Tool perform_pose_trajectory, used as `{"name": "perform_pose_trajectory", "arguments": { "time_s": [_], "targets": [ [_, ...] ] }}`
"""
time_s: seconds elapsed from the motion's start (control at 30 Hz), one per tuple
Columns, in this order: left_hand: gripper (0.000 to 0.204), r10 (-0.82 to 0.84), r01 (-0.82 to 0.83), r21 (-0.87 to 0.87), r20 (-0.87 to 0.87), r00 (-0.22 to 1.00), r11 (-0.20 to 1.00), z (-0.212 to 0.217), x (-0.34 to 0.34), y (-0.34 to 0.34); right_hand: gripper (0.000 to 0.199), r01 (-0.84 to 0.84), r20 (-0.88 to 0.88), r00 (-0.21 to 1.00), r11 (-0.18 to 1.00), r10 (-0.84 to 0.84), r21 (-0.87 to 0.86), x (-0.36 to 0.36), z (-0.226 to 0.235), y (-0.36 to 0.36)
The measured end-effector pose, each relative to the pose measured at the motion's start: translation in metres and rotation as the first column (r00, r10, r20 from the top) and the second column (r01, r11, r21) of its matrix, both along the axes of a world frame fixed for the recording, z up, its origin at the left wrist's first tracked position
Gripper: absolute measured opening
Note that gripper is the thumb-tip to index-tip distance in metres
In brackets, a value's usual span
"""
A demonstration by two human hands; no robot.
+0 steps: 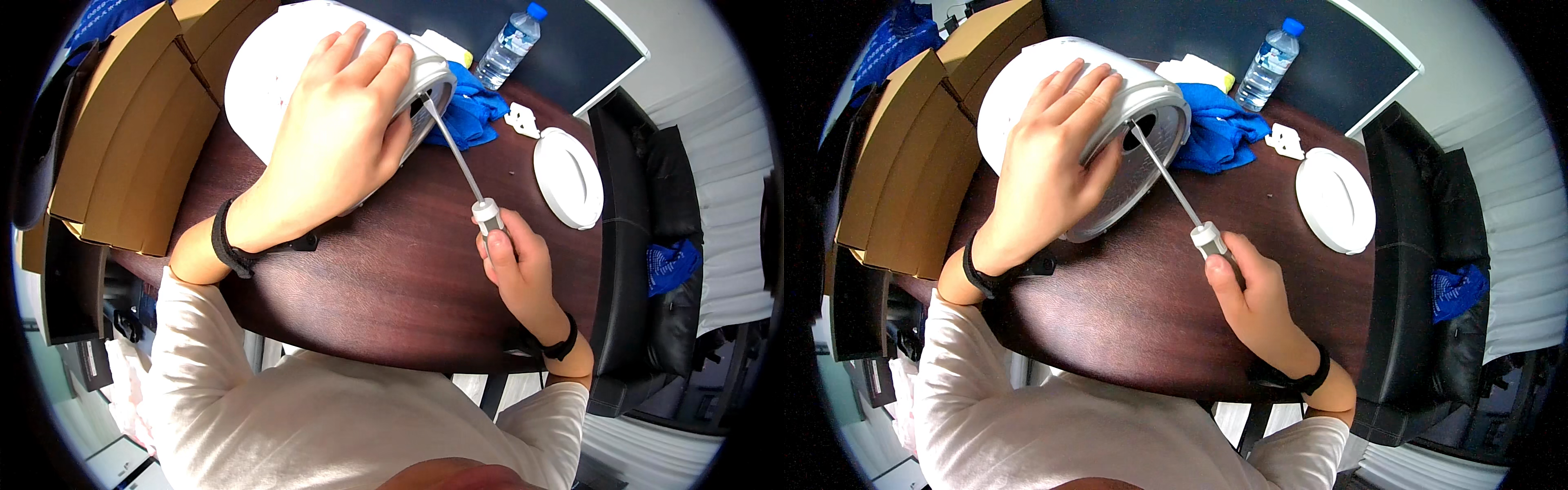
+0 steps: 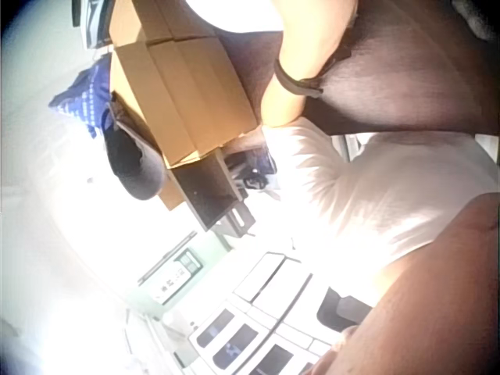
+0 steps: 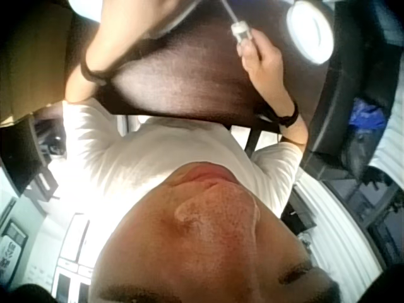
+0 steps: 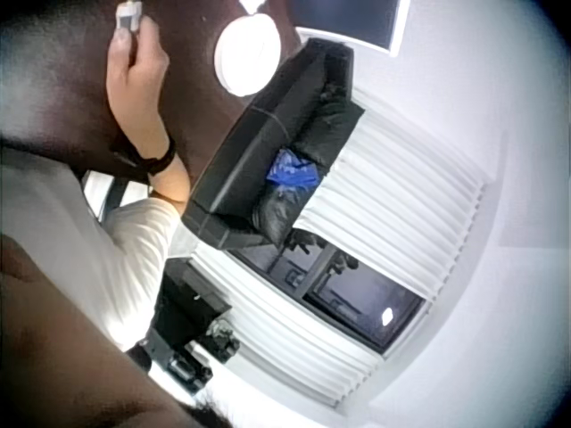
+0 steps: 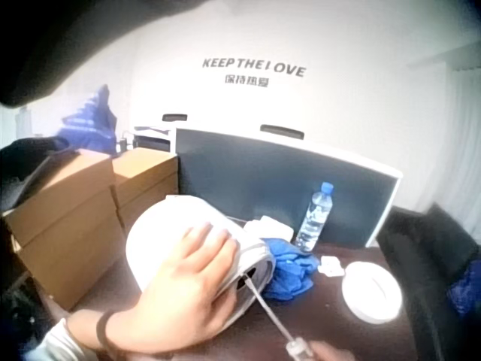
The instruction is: The person uses a screwdriver to remove screws from the base of a white cylindrical appliance. They rotate the appliance to access different screw locations and place removed screws on the table.
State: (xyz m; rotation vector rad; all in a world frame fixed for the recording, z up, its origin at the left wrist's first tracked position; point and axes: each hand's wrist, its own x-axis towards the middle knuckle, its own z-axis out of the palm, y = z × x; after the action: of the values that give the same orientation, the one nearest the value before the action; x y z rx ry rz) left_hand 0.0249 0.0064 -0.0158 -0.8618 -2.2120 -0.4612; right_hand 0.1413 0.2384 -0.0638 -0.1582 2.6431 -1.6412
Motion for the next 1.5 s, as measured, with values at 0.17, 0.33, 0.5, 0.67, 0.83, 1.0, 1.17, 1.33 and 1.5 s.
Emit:
{"name": "perform_pose_trajectory", "arguments": {
  "time_s": [0.17, 0.33, 0.5, 0.67, 0.83, 1.0, 1.17, 1.33, 1.5],
  "targets": [
    [0.05, -0.014, 0.014, 0.006, 0.002, 1.0, 1.0, 0.001, 0.001, -0.002, 0.02, 0.001, -0.233, 0.971, 0.967, 0.06, 0.253, -0.01, 0.016, 0.003],
    [0.05, -0.01, 0.01, 0.007, 0.005, 1.0, 1.0, 0.0, 0.001, -0.004, 0.028, 0.15, -0.524, 0.83, 0.831, 0.189, 0.536, -0.018, 0.023, 0.017],
    [0.05, -0.015, 0.015, 0.008, 0.005, 1.0, 1.0, -0.001, 0.001, -0.004, 0.034, 0.262, -0.545, 0.801, 0.673, 0.248, 0.692, -0.023, 0.048, 0.022],
    [0.05, -0.03, 0.03, 0.014, 0.013, 0.999, 0.999, 0.002, 0.002, -0.003, 0.03, 0.088, -0.599, 0.78, 0.917, 0.179, 0.389, -0.029, 0.04, 0.029],
    [0.049, -0.036, 0.036, 0.019, -0.004, 0.999, 0.999, -0.003, 0.003, 0.002, 0.029, 0.045, -0.029, 0.998, 0.947, -0.057, -0.317, -0.023, 0.041, 0.033],
    [0.047, -0.026, 0.026, 0.031, -0.004, 1.0, 0.999, -0.002, -0.001, -0.002, 0.034, 0.085, 0.013, 0.996, 0.9, -0.088, -0.428, -0.018, 0.036, 0.037],
    [0.047, -0.035, 0.034, 0.021, 0.036, 0.999, 0.999, 0.001, -0.003, -0.004, 0.036, 0.113, 0.125, 0.991, 0.817, -0.051, -0.565, -0.008, 0.024, 0.03],
    [0.046, -0.146, 0.135, 0.089, 0.127, 0.981, 0.987, 0.009, -0.008, -0.014, 0.036, 0.118, 0.204, 0.979, 0.735, 0.028, -0.668, -0.008, 0.01, 0.027],
    [0.046, -0.223, 0.233, -0.038, 0.183, 0.957, 0.972, 0.017, -0.021, -0.028, 0.037, 0.117, 0.21, 0.977, 0.705, 0.046, -0.7, -0.007, 0.008, 0.023]
  ]
}}
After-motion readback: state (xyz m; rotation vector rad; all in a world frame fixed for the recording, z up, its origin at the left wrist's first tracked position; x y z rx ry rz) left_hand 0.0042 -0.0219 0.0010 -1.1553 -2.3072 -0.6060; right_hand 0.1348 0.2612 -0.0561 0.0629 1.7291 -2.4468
